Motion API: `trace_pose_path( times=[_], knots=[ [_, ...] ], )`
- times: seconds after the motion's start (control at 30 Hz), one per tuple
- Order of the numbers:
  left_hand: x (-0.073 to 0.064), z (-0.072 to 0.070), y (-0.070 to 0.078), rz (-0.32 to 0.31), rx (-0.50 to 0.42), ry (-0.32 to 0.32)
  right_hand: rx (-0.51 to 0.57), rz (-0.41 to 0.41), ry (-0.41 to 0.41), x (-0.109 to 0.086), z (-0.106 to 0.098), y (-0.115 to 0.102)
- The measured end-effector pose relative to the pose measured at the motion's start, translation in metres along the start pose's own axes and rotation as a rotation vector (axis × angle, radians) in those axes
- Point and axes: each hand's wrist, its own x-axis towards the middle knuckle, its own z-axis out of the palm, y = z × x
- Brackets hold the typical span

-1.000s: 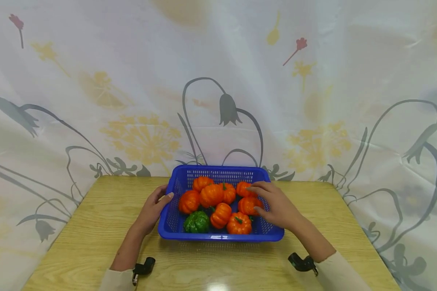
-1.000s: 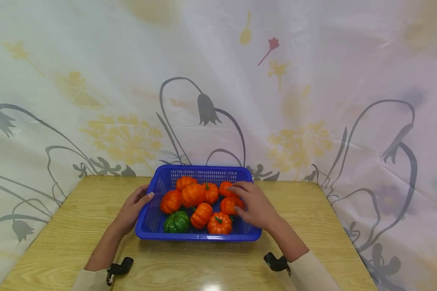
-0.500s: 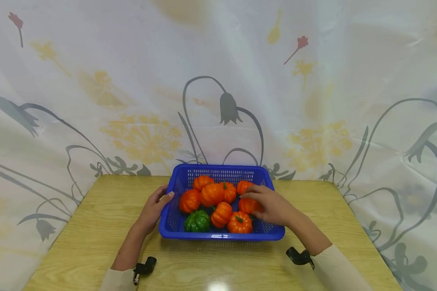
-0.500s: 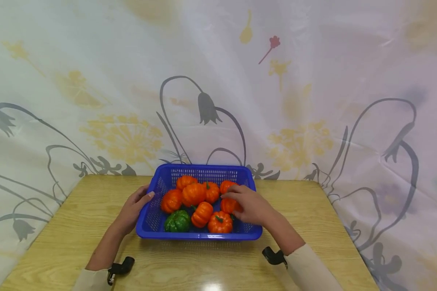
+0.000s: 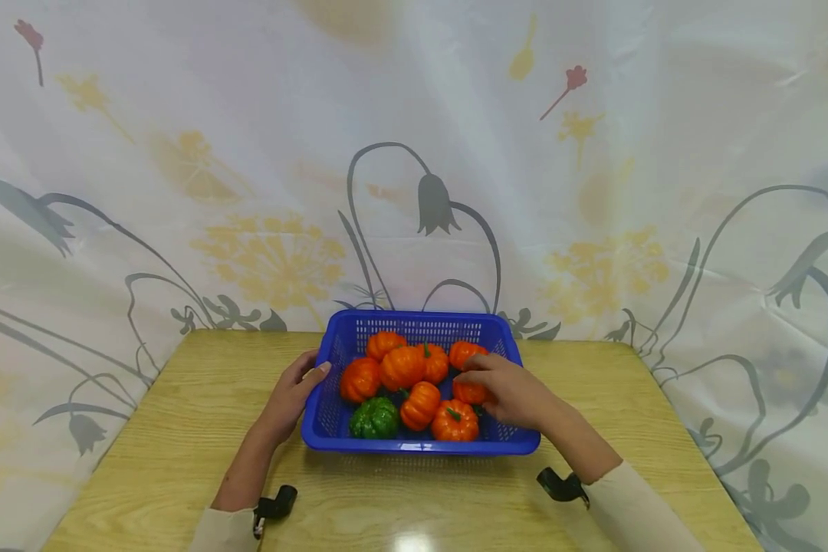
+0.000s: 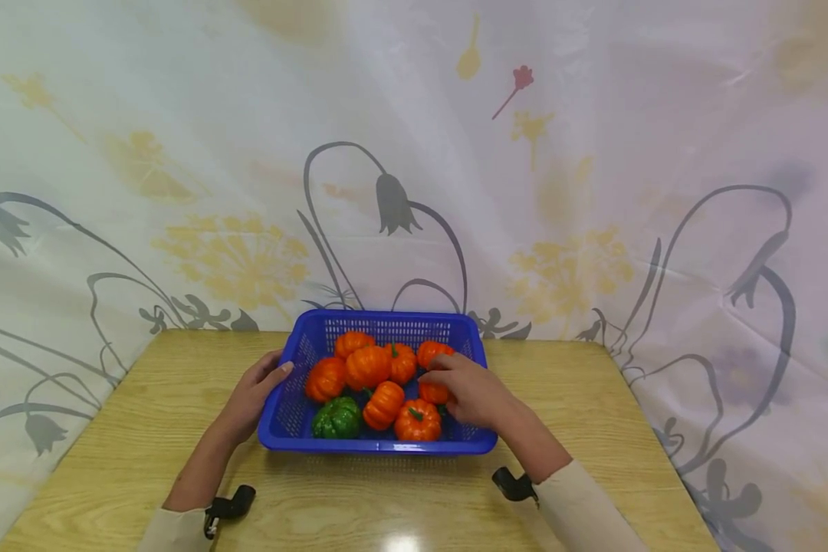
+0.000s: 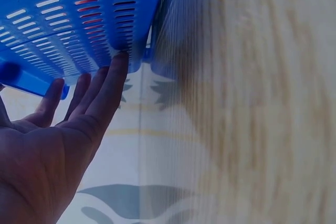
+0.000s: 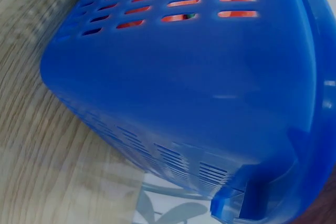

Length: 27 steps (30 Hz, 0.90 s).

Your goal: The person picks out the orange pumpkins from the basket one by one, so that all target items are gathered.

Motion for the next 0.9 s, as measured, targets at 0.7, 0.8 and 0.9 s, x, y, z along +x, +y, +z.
trace_pose_path(
  times=[0.7, 0.8, 0.9],
  knots=[
    [0.0, 0.0, 0.001, 0.006, -0.005, -0.009, 0.104, 0.081, 0.083, -0.006, -0.018, -0.005],
    [-0.001, -0.001, 0.001, 0.007, -0.006, -0.013, 0.134, 0.094, 0.105, -0.009, -0.021, -0.006],
    [-0.002, -0.001, 0.001, 0.006, -0.008, -0.014, 0.184, 0.119, 0.137, -0.012, -0.025, -0.006]
  ],
)
